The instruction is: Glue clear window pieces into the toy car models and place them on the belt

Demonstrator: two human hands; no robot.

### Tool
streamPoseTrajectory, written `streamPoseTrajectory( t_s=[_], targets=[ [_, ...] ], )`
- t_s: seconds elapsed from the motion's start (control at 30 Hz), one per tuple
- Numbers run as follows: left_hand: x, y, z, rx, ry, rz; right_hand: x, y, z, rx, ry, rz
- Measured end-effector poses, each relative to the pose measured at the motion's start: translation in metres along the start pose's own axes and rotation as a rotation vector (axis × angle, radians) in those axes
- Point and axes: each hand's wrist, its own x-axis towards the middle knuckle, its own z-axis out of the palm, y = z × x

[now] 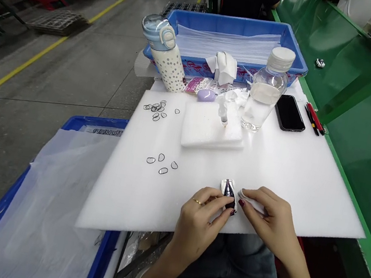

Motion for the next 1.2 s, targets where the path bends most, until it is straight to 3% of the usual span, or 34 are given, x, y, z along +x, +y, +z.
streamPoseTrajectory(
  t_s=[0.23, 0.7, 0.83, 0.93, 1.0, 1.1, 1.2],
  targets=[
    [0.000, -0.002, -0.007, -0.006, -0.002, -0.153, 0.003, -0.002, 0.000, -0.046, -0.069, 0.017],
    [0.004, -0.001, -0.005, -0.018, -0.063, -0.211, 0.006, -0.004, 0.004, -0.070, -0.055, 0.018],
    [0.014, -0.004, -0.016, -0.034, -0.191, -0.234, 0.004, -0.002, 0.002, -0.058, -0.054, -0.005],
    [0.024, -0.012, -0.026, -0.044, -0.436, -0.088, 0.001, 0.001, -0.001, 0.041, 0.006, -0.037],
    [0.028, -0.019, -0.029, -0.051, -0.540, 0.010, -0.003, 0.003, -0.002, 0.064, 0.134, -0.050],
    [0.027, -0.025, -0.026, -0.063, -0.415, 0.001, -0.009, 0.004, 0.002, -0.016, 0.309, -0.108],
    [0.022, -0.026, -0.022, -0.057, -0.301, -0.014, -0.014, 0.004, 0.008, -0.147, 0.317, -0.303]
  ],
)
